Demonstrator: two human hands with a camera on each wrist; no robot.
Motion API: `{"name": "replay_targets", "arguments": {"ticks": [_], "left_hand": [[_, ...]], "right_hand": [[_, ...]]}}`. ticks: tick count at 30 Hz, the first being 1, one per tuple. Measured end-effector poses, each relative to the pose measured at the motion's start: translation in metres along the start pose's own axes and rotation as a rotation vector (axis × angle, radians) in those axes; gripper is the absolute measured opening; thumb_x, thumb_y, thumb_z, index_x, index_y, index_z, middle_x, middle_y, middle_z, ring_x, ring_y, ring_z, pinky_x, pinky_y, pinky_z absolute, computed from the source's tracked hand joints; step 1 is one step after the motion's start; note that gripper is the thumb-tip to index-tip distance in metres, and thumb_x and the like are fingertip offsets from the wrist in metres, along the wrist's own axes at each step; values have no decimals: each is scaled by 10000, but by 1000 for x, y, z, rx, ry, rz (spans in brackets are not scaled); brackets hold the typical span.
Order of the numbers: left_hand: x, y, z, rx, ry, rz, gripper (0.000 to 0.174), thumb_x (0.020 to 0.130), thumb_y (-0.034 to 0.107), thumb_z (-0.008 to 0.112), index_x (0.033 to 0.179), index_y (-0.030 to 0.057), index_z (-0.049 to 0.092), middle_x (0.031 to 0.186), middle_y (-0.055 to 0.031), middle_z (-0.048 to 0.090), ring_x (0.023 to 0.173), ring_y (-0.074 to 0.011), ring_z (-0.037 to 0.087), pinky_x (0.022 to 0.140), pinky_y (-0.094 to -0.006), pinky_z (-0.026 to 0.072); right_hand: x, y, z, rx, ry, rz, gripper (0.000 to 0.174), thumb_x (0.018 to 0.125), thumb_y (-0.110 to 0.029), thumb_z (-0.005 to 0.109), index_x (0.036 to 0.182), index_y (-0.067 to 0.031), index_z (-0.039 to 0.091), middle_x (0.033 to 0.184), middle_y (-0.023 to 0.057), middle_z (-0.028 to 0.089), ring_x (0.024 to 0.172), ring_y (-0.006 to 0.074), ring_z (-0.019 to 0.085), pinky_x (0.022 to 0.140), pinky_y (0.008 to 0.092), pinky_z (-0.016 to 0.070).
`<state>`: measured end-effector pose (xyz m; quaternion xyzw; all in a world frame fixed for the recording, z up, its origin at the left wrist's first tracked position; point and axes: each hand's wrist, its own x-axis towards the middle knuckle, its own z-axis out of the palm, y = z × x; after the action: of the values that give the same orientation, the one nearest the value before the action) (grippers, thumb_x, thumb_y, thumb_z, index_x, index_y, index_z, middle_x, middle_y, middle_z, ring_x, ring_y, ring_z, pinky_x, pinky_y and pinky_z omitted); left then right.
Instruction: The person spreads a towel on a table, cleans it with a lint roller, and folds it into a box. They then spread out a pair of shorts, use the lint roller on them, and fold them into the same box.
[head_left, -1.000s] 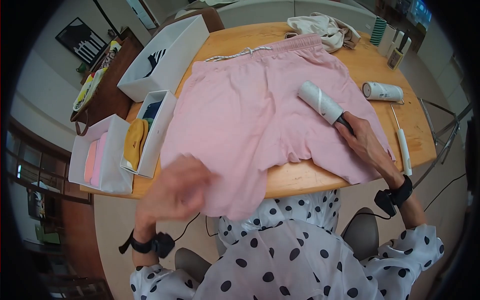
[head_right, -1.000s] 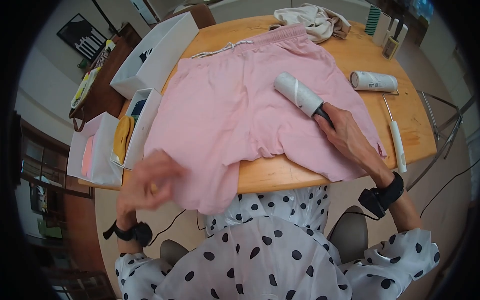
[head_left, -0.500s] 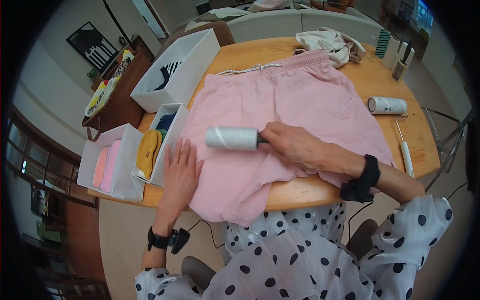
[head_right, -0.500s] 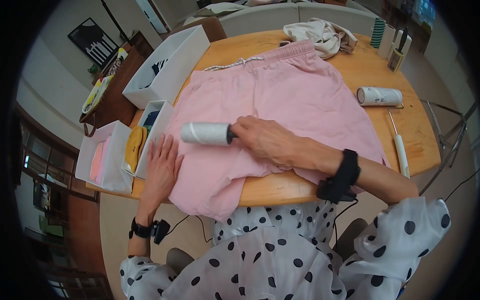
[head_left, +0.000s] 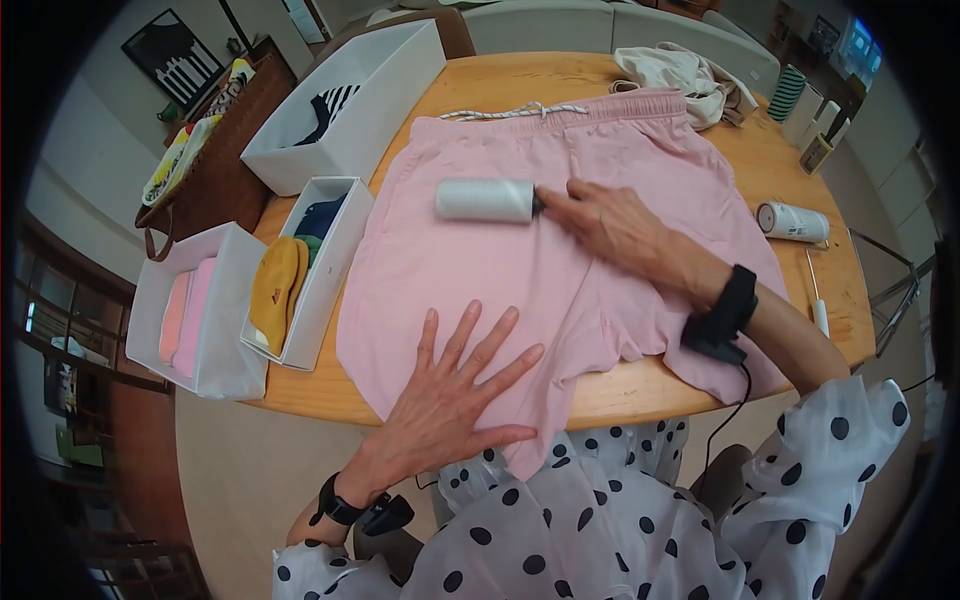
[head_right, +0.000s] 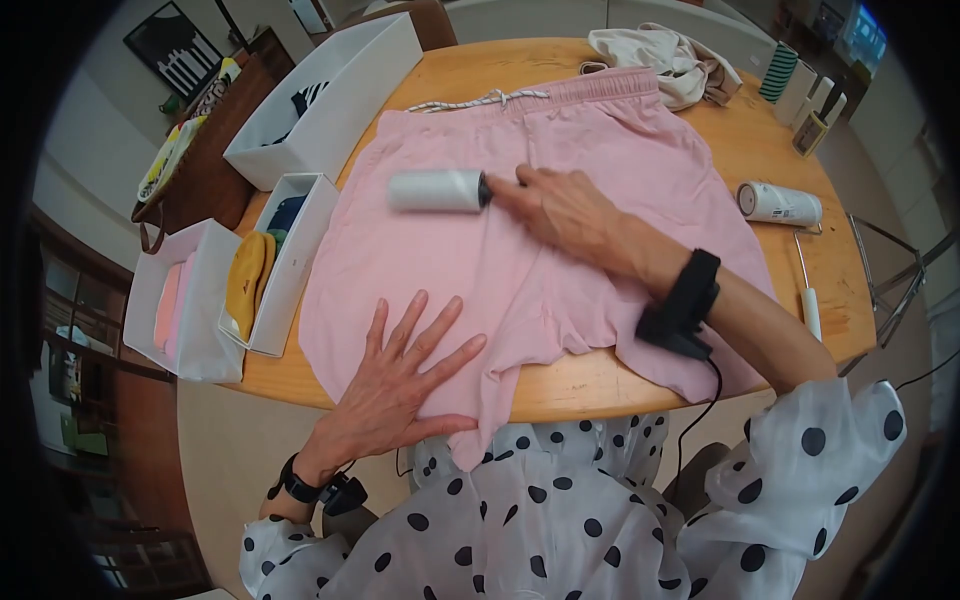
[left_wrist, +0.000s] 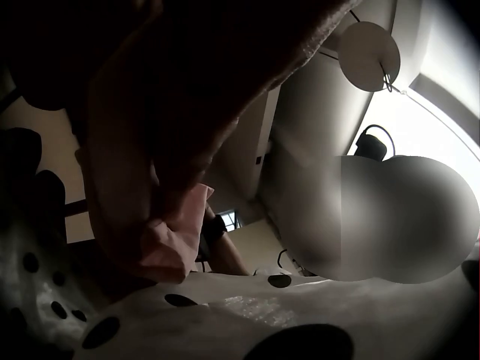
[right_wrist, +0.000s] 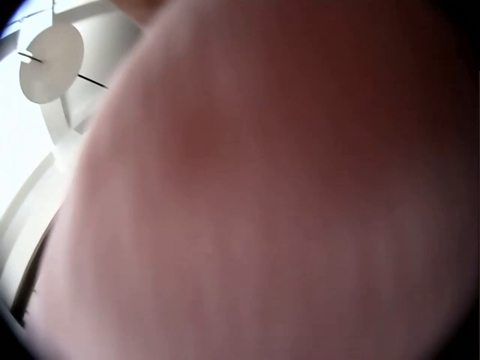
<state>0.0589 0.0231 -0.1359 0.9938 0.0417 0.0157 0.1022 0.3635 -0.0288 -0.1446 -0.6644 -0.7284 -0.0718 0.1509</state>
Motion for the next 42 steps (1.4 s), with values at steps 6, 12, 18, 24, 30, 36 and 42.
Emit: {"name": "replay_targets", "arguments": {"ticks": [6,12,18,24,30,36,42], "left_hand": [[-1,-2,0,1,5,3,866,811,640,647,1526,244,361,1627,-102,186,1498,-389,99,1170,-639,35],[-1,1,2,1,30,18,828,834,615,642,1520,238,373,1623,-108,194,1495,-387,114,1174,-629,50],[-16,-16,-10,-74,-35,46,753,893,535,621,1519,196,374,1620,-114,202,1489,-378,146,1186,-586,91],[-43,-28,-4,4,89,-248,717,941,448,593,1532,137,331,1614,-155,196,1487,-381,156,1192,-552,107],[-44,-28,-6,69,65,-274,753,940,491,586,1544,145,300,1601,-194,199,1477,-406,158,1182,-582,89],[-40,-23,-20,90,5,-277,676,953,450,581,1507,126,367,1590,-184,236,1456,-403,221,1166,-572,187],[14,-47,-94,74,155,-184,371,983,277,543,1252,29,600,1336,-171,559,1228,-362,513,1057,-450,399]], "right_hand": [[38,57,15,-37,76,108,309,995,-217,519,1286,-114,520,874,178,579,721,388,606,626,464,485],[42,64,14,-57,181,171,297,979,-229,504,1242,-91,518,960,191,611,811,397,643,659,504,493],[20,-36,-11,184,46,80,334,877,-112,541,1210,-101,515,976,170,608,831,377,643,686,500,506],[38,-60,21,242,-56,-140,300,888,-103,520,1188,-93,515,958,176,601,820,371,642,681,507,503],[86,-5,30,148,33,-39,179,969,-190,510,1103,-75,537,901,146,588,800,348,623,655,471,497],[119,46,41,65,126,115,212,978,-223,504,1129,-82,551,917,163,601,809,356,628,705,483,491],[67,43,10,88,262,145,263,979,-241,519,1204,-115,568,896,166,598,799,360,625,696,475,489]]}}
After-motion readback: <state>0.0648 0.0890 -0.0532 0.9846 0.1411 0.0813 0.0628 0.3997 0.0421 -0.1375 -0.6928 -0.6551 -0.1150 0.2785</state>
